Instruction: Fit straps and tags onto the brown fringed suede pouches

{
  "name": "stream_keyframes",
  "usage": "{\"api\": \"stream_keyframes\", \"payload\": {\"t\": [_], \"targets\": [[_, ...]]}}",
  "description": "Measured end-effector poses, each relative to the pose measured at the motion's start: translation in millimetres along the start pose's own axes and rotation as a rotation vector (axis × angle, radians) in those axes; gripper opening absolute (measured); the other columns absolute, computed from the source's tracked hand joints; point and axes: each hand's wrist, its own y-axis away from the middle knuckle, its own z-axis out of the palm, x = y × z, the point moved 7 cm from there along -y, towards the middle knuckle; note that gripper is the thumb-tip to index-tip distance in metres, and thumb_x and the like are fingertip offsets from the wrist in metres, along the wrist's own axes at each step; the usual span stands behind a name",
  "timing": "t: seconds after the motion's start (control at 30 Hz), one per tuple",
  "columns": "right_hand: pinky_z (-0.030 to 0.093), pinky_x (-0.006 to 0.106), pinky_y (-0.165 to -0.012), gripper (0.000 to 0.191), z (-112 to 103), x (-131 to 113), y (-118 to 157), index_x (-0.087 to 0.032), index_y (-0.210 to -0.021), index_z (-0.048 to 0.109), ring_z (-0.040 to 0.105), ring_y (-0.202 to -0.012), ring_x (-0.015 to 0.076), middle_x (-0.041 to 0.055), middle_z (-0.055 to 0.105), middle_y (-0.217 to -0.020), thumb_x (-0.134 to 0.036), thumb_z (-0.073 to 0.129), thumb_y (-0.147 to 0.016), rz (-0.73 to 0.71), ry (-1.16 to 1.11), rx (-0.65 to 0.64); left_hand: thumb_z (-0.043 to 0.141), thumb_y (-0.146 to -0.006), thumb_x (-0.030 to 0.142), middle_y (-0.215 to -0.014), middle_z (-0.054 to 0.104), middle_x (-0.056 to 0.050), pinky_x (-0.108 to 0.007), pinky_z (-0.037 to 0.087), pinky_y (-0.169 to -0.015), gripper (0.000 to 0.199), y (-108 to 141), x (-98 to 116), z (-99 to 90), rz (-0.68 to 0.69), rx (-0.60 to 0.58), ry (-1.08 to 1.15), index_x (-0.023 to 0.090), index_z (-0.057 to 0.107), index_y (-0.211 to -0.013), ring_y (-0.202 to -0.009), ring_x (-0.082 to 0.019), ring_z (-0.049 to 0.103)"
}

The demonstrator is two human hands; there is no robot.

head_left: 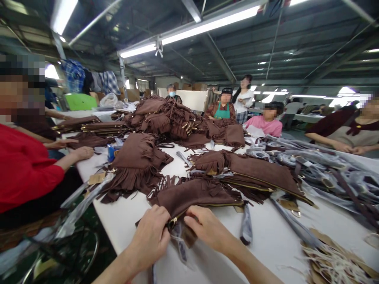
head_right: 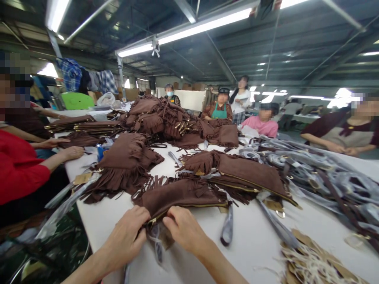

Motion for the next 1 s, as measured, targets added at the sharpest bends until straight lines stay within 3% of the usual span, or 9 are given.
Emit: {"api": "stream_keyframes", "payload": {"t": [0.2,0.37,0.43,0.53,0.63,0.8,0.87,0.93,1.0], "targets": [[0.045,0.029,-0.083,0.03,0,1,12,-0.019,-0.097,0.066,0.061,-0.09,0.0185,0.0044,0.069,-0.095,-0.012,0.039,-0.085,-0.026,-0.224,0.012,0.046,-0.08,0.018,-0.094,0.06,-0.008,-0.042,0.037,-0.087,0.011,-4,17,-4.6,0.045,0.012,-0.041,0.018,0.056,-0.084,-0.097,-0.027,0.049],[0.042,0.036,-0.095,0.047,17,-13,26,-0.018,-0.125,0.052,0.055,-0.109,0.0234,0.0107,0.062,-0.12,-0.011,0.048,-0.079,-0.197,-0.031,-0.13,0.037,-0.086,0.022,-0.083,0.061,-0.005,-0.03,0.04,-0.072,0.021,-23,0,-5.2,-0.061,-0.149,0.1,0.018,0.055,-0.076,-0.08,-0.02,0.056],[0.041,0.037,-0.094,0.041,26,-11,30,-0.018,-0.117,0.056,0.053,-0.108,0.0243,0.0109,0.062,-0.118,-0.011,0.052,-0.077,-0.227,0.117,-0.162,0.039,-0.083,0.021,-0.077,0.061,-0.003,-0.026,0.038,-0.066,0.02,-28,-5,-5.6,-0.06,-0.206,0.193,0.018,0.053,-0.069,-0.074,-0.017,0.056],[0.041,0.036,-0.089,0.012,30,-4,34,-0.019,-0.089,0.061,0.056,-0.093,0.0216,0.0056,0.065,-0.095,-0.013,0.055,-0.08,-0.196,0.307,-0.151,0.04,-0.078,0.02,-0.068,0.058,0.0,-0.025,0.032,-0.058,0.019,-32,-11,-5.3,-0.075,-0.233,0.247,0.018,0.051,-0.064,-0.068,-0.015,0.054],[0.041,0.031,-0.082,0.007,23,-4,41,-0.02,-0.084,0.061,0.058,-0.084,0.0197,0.0032,0.067,-0.086,-0.015,0.059,-0.081,-0.116,0.405,-0.148,0.04,-0.077,0.022,-0.062,0.054,0.001,-0.025,0.029,-0.055,0.019,-35,-18,-1.8,-0.101,-0.238,0.262,0.018,0.051,-0.062,-0.063,-0.014,0.05],[0.038,0.023,-0.064,0.012,30,-38,60,-0.025,-0.085,0.066,0.064,-0.077,0.0169,-0.0012,0.073,-0.085,-0.036,0.06,-0.086,-0.254,0.207,-0.38,0.04,-0.078,0.025,-0.057,0.046,0.004,-0.024,0.028,-0.053,0.022,-38,-19,0.4,-0.079,-0.253,0.301,0.017,0.05,-0.06,-0.061,-0.013,0.046],[0.035,0.025,-0.06,0.023,23,-37,51,-0.024,-0.081,0.063,0.064,-0.071,0.017,0.0,0.072,-0.079,-0.038,0.05,-0.092,-0.137,0.19,-0.26,0.039,-0.08,0.025,-0.058,0.046,0.004,-0.024,0.028,-0.053,0.023,-35,-14,-0.6,-0.061,-0.243,0.307,0.017,0.049,-0.06,-0.061,-0.013,0.046],[0.033,0.026,-0.059,0.025,7,-25,37,-0.022,-0.082,0.059,0.062,-0.069,0.0182,0.0023,0.07,-0.076,-0.037,0.044,-0.094,0.076,0.221,-0.02,0.039,-0.082,0.024,-0.061,0.048,0.004,-0.024,0.029,-0.055,0.023,-31,-6,-1.2,-0.029,-0.213,0.302,0.018,0.048,-0.062,-0.063,-0.013,0.047],[0.032,0.026,-0.059,0.023,4,-17,26,-0.021,-0.084,0.058,0.062,-0.069,0.0184,0.003,0.07,-0.076,-0.038,0.046,-0.093,0.188,0.201,0.076,0.039,-0.084,0.022,-0.067,0.053,0.002,-0.024,0.033,-0.059,0.022,-27,1,-2.1,0.001,-0.145,0.28,0.018,0.049,-0.065,-0.067,-0.014,0.049]]}}
